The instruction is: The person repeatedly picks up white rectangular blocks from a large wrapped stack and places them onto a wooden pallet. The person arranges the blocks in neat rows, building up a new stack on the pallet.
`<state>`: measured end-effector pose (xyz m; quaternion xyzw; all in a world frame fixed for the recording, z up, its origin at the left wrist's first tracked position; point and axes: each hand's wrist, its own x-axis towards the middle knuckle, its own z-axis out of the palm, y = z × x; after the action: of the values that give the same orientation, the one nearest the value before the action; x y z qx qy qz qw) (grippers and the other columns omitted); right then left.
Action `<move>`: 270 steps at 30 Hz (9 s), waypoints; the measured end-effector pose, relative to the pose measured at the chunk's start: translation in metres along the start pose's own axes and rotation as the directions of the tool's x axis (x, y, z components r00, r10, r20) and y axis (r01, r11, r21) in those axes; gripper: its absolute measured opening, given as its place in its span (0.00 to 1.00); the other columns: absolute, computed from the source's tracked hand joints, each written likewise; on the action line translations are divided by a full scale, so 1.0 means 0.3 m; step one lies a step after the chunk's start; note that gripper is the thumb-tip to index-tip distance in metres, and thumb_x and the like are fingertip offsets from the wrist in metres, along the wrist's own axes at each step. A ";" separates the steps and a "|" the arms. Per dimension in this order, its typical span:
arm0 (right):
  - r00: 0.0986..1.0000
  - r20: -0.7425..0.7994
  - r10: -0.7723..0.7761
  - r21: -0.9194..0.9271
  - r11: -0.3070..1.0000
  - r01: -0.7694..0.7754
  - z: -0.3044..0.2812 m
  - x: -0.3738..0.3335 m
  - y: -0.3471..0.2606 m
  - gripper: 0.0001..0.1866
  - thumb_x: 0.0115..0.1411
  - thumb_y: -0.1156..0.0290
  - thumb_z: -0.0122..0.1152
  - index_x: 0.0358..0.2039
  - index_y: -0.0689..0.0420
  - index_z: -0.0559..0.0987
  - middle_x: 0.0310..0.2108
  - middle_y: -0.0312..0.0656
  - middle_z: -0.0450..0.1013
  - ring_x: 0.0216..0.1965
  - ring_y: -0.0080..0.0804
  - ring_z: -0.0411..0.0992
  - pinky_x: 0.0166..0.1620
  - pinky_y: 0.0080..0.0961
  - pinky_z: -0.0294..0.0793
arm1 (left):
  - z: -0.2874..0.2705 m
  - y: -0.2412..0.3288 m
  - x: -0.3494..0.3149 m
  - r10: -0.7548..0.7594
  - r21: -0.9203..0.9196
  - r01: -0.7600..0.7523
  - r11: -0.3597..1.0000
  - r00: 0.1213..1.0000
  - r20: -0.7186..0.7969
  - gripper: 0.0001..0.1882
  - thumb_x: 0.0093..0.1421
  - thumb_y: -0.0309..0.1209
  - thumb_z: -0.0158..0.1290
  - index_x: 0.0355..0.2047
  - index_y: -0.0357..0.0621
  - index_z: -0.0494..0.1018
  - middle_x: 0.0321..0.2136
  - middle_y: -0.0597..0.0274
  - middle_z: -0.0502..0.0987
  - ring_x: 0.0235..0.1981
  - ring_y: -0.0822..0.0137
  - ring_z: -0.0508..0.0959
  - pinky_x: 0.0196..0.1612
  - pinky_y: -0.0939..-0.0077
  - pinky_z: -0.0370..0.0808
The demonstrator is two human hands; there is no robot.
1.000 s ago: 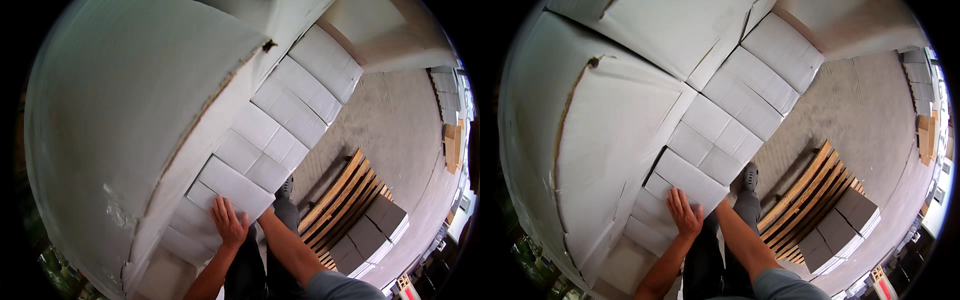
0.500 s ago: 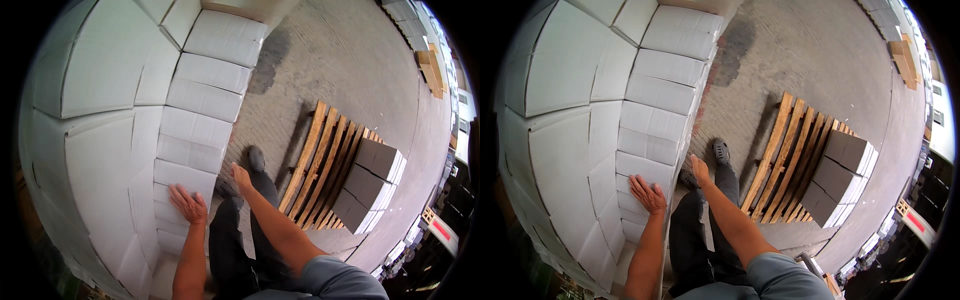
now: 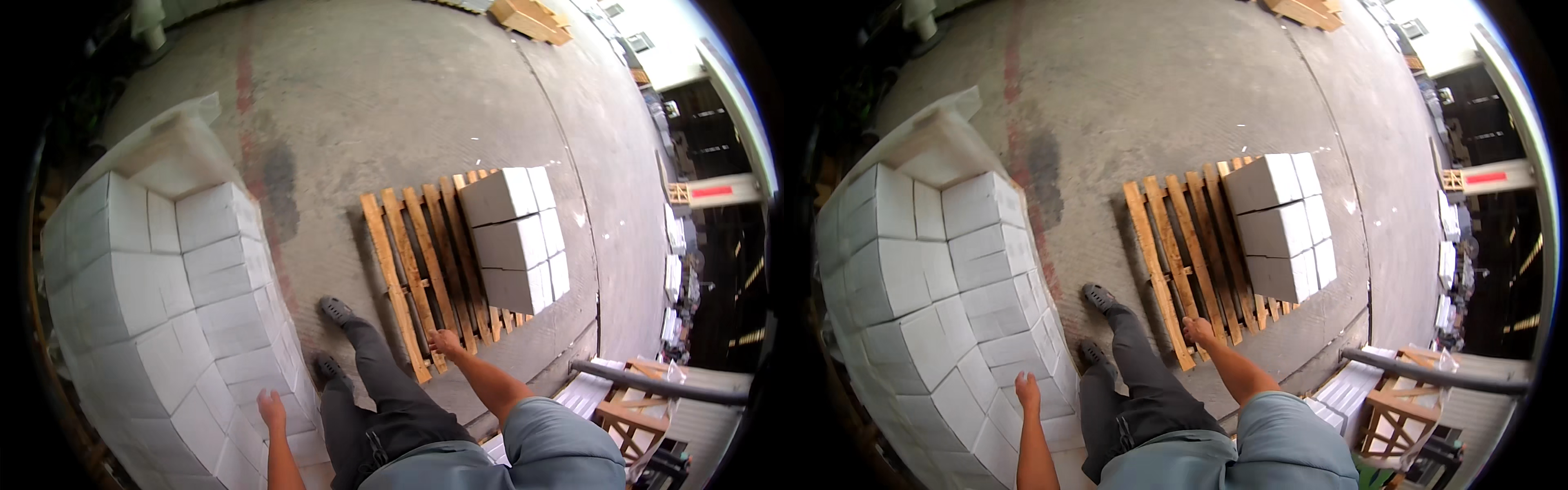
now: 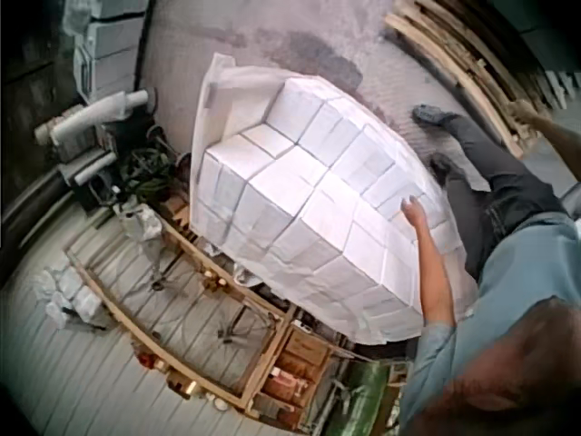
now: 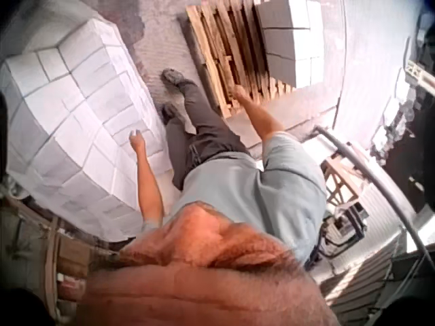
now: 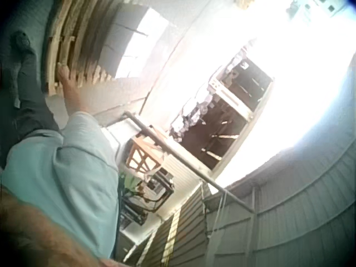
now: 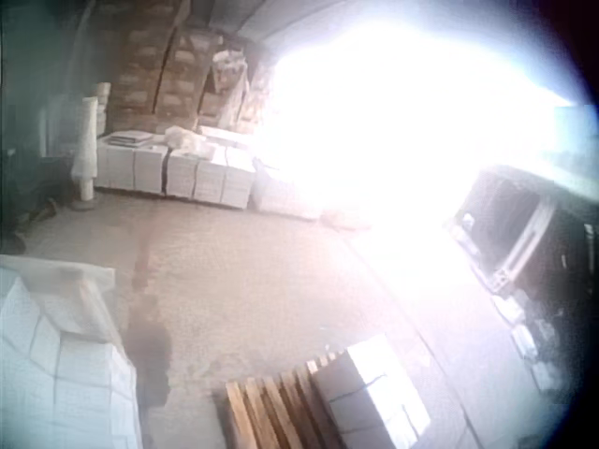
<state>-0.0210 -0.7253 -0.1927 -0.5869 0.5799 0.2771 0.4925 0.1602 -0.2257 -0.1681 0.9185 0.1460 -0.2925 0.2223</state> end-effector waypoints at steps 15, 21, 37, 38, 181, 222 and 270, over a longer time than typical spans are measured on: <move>0.978 0.137 0.156 0.507 0.837 -0.205 0.225 -0.715 0.808 0.26 0.60 0.54 0.46 0.51 0.61 0.69 0.45 0.50 0.72 0.39 0.44 0.75 0.37 0.34 0.76 | 0.000 -0.348 0.092 0.221 0.016 -0.235 0.972 0.930 0.293 0.19 0.55 0.44 0.45 0.20 0.40 0.69 0.11 0.59 0.65 0.11 0.65 0.62 0.14 0.65 0.61; 0.988 0.061 0.144 0.683 0.716 -0.147 0.252 -0.891 0.994 0.22 0.60 0.55 0.49 0.40 0.64 0.73 0.35 0.46 0.73 0.30 0.39 0.73 0.28 0.31 0.72 | 0.007 -0.214 0.090 0.217 -0.101 -0.194 0.976 0.914 0.343 0.16 0.55 0.41 0.47 0.19 0.41 0.68 0.10 0.60 0.64 0.10 0.66 0.62 0.12 0.68 0.58; 0.987 0.028 0.158 0.799 0.590 -0.116 -0.083 -0.792 1.437 0.24 0.58 0.55 0.51 0.47 0.62 0.70 0.41 0.47 0.73 0.36 0.38 0.75 0.35 0.33 0.75 | 0.230 0.031 -0.311 0.353 0.070 -0.449 0.891 0.780 0.517 0.25 0.58 0.49 0.44 0.35 0.35 0.70 0.21 0.53 0.73 0.15 0.60 0.71 0.17 0.65 0.69; 0.986 0.006 0.168 0.815 0.570 -0.102 -0.091 -0.787 1.485 0.24 0.58 0.55 0.50 0.47 0.62 0.70 0.41 0.47 0.73 0.36 0.38 0.75 0.35 0.33 0.75 | 0.258 0.026 -0.345 0.262 0.024 -0.311 0.950 0.837 0.481 0.20 0.57 0.43 0.44 0.37 0.36 0.69 0.21 0.54 0.72 0.16 0.61 0.72 0.15 0.69 0.68; 0.858 0.511 -0.058 0.752 0.513 -0.413 -0.566 -0.158 0.374 0.25 0.56 0.63 0.52 0.49 0.69 0.68 0.42 0.52 0.72 0.40 0.43 0.72 0.47 0.33 0.70 | 0.755 0.754 -0.806 0.133 -0.711 0.674 0.201 0.700 0.701 0.16 0.61 0.37 0.41 0.42 0.41 0.71 0.36 0.59 0.76 0.34 0.68 0.76 0.39 0.73 0.73; 0.596 0.802 0.042 0.219 0.908 -0.358 0.616 0.274 -1.866 0.22 0.52 0.60 0.48 0.39 0.66 0.74 0.34 0.51 0.75 0.33 0.45 0.74 0.40 0.36 0.74 | -0.168 0.812 0.872 -0.166 -0.875 0.223 -0.429 0.933 0.320 0.15 0.57 0.35 0.43 0.37 0.38 0.72 0.30 0.56 0.76 0.30 0.64 0.77 0.34 0.71 0.75; 0.740 0.537 -0.405 0.521 0.849 0.086 1.287 0.399 -2.036 0.25 0.61 0.53 0.42 0.47 0.61 0.71 0.42 0.47 0.72 0.43 0.37 0.70 0.46 0.32 0.68 | -0.553 1.088 1.206 -0.744 -0.977 -0.089 0.194 0.636 -0.205 0.34 0.60 0.46 0.46 0.55 0.28 0.56 0.51 0.43 0.65 0.50 0.54 0.67 0.54 0.68 0.63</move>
<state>0.6773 -0.5231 -0.2827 -0.3980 0.3449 0.2403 0.8154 0.6530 -0.3739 -0.1593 0.5687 0.5699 0.1568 0.5721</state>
